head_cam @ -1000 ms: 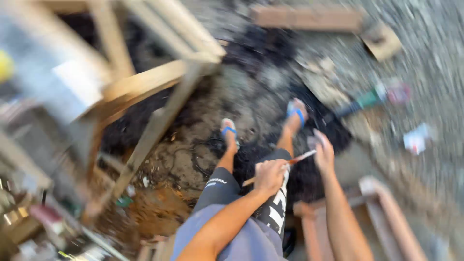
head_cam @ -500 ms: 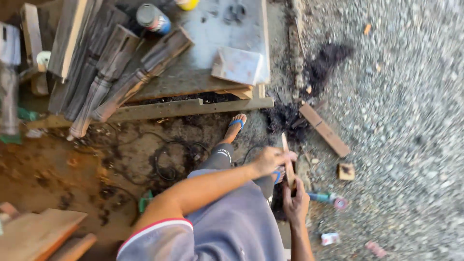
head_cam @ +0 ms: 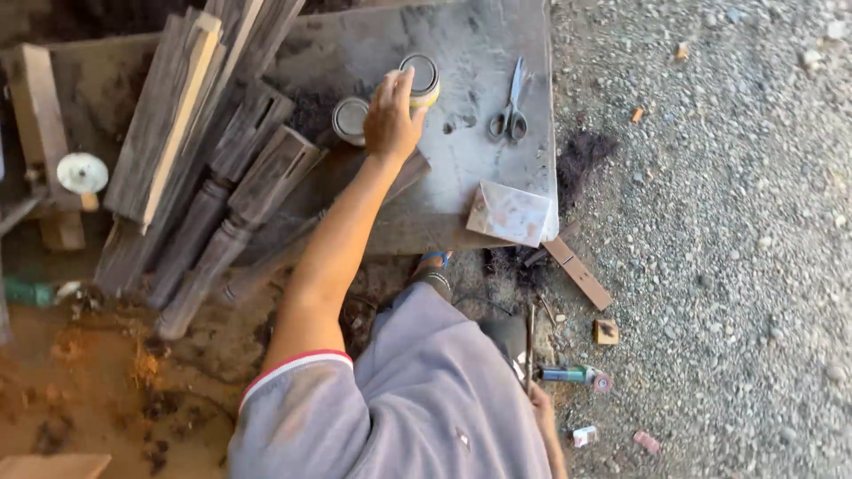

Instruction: Staining wooden furniture legs using a small brush and stain cans in a workshop setting.

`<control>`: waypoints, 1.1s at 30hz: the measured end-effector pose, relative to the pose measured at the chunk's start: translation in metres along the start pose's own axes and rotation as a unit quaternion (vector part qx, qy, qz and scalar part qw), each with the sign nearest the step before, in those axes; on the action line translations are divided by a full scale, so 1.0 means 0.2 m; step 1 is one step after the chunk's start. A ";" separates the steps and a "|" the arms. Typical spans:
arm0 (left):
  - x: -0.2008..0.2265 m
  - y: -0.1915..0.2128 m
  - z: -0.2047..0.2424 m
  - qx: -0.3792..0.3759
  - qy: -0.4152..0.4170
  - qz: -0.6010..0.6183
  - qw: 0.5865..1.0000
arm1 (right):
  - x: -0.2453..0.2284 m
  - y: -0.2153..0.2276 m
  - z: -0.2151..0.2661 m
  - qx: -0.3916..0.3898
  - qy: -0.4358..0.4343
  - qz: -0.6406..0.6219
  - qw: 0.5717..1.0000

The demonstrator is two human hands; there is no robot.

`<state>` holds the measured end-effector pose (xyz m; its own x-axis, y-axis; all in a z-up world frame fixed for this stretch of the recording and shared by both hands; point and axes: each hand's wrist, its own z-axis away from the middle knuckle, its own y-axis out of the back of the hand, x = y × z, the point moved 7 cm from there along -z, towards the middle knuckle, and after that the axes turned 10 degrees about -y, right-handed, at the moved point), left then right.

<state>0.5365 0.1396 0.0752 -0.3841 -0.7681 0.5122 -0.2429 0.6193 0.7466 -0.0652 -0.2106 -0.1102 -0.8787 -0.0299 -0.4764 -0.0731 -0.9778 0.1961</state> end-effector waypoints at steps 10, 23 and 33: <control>0.42 -0.39 -0.23 -0.161 -0.186 -0.018 0.969 | -0.33 -0.08 0.14 -0.053 0.010 -0.024 0.998; 0.39 -0.92 -0.03 -0.181 -0.196 -0.105 0.958 | 0.00 0.17 -0.25 0.052 0.238 0.038 0.969; -0.24 0.43 -0.04 -0.052 -0.044 -0.015 0.998 | -1.00 -0.13 0.46 0.058 0.221 -0.180 0.957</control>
<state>0.5408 0.2289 0.1180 -0.4551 -0.7664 0.4533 -0.1634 0.5723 0.8036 0.0684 -0.1603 0.0595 -0.5030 0.1949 -0.8420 -0.4087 -0.9121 0.0330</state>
